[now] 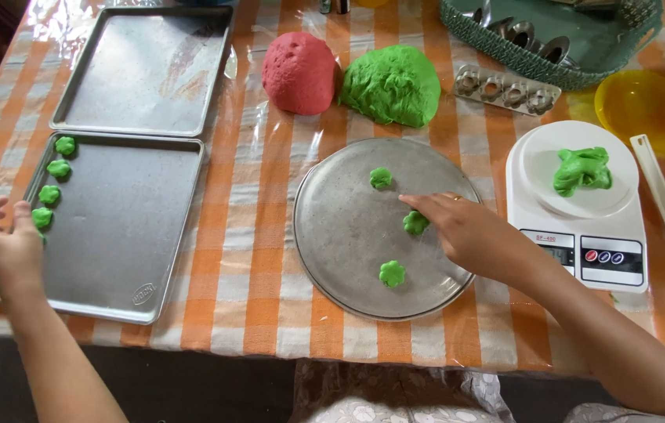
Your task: The person is preparing dough by weighing small portions, rolling them into balls, and flattening a larger piece with a rolling pin.
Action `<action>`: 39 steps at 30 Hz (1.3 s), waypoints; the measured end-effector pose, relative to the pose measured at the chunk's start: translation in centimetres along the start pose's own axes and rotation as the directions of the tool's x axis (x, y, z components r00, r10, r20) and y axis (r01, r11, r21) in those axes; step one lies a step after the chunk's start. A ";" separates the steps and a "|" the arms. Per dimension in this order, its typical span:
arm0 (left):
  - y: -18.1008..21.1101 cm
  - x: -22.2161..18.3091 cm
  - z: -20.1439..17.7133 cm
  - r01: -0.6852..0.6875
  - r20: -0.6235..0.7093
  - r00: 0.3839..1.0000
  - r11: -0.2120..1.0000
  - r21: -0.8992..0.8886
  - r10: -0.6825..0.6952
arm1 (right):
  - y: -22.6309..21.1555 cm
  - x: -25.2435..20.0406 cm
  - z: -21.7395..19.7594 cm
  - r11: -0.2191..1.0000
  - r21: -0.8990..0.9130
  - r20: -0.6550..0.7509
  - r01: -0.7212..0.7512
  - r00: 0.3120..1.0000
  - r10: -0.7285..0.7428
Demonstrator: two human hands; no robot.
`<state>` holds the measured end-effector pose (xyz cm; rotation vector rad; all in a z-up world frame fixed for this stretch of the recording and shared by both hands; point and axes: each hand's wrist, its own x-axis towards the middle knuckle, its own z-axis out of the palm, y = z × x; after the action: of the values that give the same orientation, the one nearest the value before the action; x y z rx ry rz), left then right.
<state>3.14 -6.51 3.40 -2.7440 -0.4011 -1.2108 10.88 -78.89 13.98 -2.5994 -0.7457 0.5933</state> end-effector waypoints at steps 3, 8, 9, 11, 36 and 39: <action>20.6 5.6 -8.6 -0.007 0.237 0.967 0.936 -0.352 0.096 | -0.2 0.0 -0.5 0.998 0.062 -0.035 0.007 0.999 -0.004; 42.9 4.4 -17.3 -0.028 0.541 0.557 0.665 -0.747 0.630 | 0.7 -0.3 -0.4 0.995 0.031 -0.107 0.097 0.990 -0.093; 45.8 4.0 -18.8 -0.031 0.608 0.176 0.622 -0.783 0.774 | 0.7 -0.3 -0.2 0.995 0.034 -0.106 0.097 0.990 -0.093; 47.2 1.0 -17.4 -0.242 0.424 0.248 0.479 -0.844 0.871 | 0.6 -0.3 -0.4 0.993 0.051 -0.109 0.107 0.989 -0.101; 15.9 1.3 -17.4 0.477 0.411 0.868 0.700 -0.532 -0.280 | 0.1 -0.3 -1.0 0.987 0.160 -0.007 -0.031 0.999 0.032; 0.7 -3.6 -10.5 0.440 0.283 0.895 0.788 -0.432 -0.345 | 0.3 -0.3 -0.7 0.992 0.124 -0.025 0.004 1.000 -0.001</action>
<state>-6.42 -10.12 7.88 -3.3519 -0.8361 -1.2816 11.14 -79.44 14.53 -2.4871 -0.6816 0.5858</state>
